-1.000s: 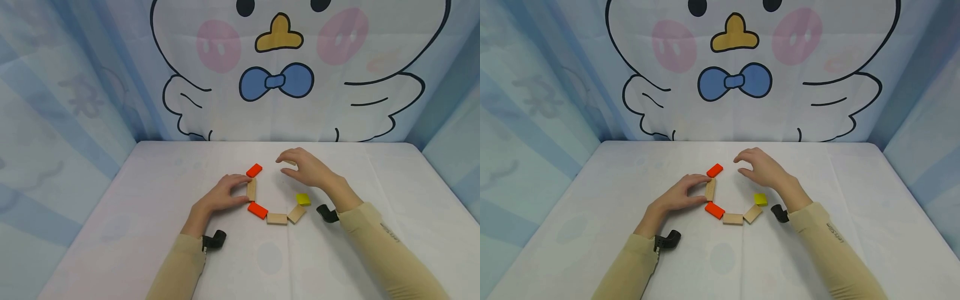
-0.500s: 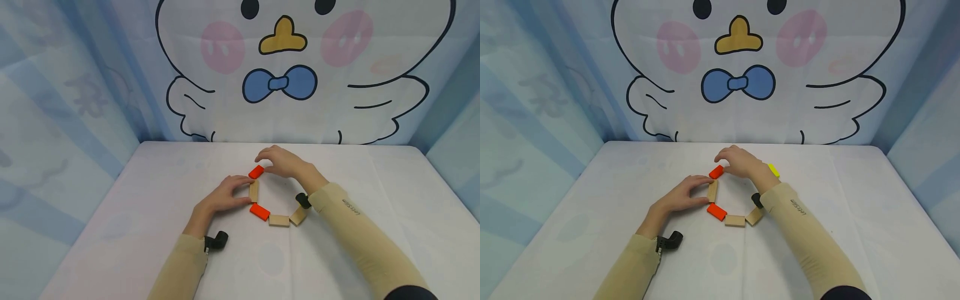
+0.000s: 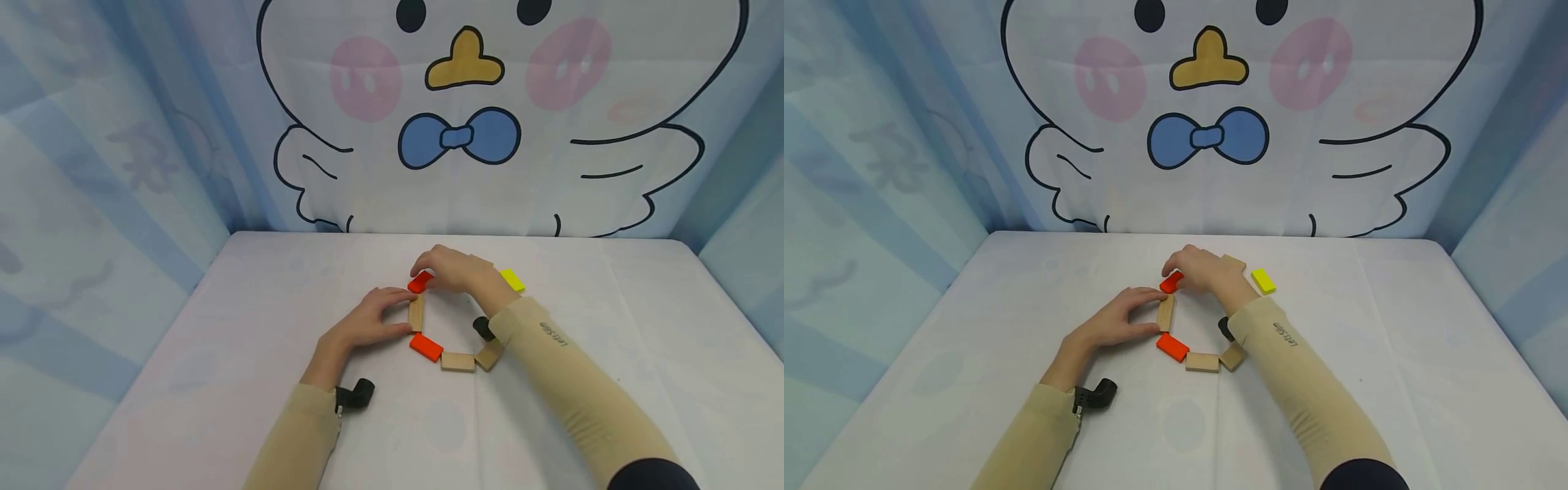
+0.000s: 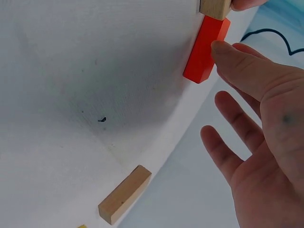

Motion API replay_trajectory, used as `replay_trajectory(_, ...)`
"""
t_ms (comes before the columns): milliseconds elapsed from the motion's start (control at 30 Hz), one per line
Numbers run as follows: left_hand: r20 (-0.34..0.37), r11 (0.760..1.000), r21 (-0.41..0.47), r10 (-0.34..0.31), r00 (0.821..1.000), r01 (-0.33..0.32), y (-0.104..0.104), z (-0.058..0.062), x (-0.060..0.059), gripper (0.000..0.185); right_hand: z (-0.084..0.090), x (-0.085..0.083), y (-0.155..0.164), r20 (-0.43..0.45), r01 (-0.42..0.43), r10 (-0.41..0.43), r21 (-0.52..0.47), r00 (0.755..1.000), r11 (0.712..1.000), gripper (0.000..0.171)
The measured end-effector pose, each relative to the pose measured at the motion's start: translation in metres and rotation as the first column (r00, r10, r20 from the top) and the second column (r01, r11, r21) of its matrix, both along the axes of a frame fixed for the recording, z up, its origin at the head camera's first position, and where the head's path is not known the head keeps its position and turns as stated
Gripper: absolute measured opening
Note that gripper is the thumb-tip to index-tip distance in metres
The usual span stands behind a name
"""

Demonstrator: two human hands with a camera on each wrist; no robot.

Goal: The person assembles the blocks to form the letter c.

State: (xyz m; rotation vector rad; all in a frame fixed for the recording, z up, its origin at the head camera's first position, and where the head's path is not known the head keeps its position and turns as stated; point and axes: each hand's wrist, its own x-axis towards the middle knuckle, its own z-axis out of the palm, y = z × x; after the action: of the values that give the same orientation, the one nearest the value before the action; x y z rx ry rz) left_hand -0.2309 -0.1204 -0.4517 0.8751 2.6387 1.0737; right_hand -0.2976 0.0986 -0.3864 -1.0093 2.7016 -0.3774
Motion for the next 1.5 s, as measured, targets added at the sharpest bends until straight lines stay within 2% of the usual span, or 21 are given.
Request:
replay_trajectory(233,0.003,1.000,0.008,-0.005,1.000,0.005,-0.0009,0.0003,0.0001,0.056,-0.0054,-0.0020,0.0004,-0.007,0.019,-0.019,-0.008,1.000,1.000,0.025)
replay_trajectory(700,0.007,1.000,-0.020,-0.004,1.000,0.004,-0.0011,-0.0005,-0.0011,0.056,-0.0086,-0.0006,0.0052,-0.037,0.034,-0.034,-0.011,0.999,0.999,0.027)
replay_trajectory(1500,0.018,1.000,-0.027,0.001,1.000,0.000,-0.0006,-0.0006,-0.0016,0.055,-0.0086,0.0014,0.0094,-0.055,0.015,-0.016,-0.014,0.998,1.000,0.028)
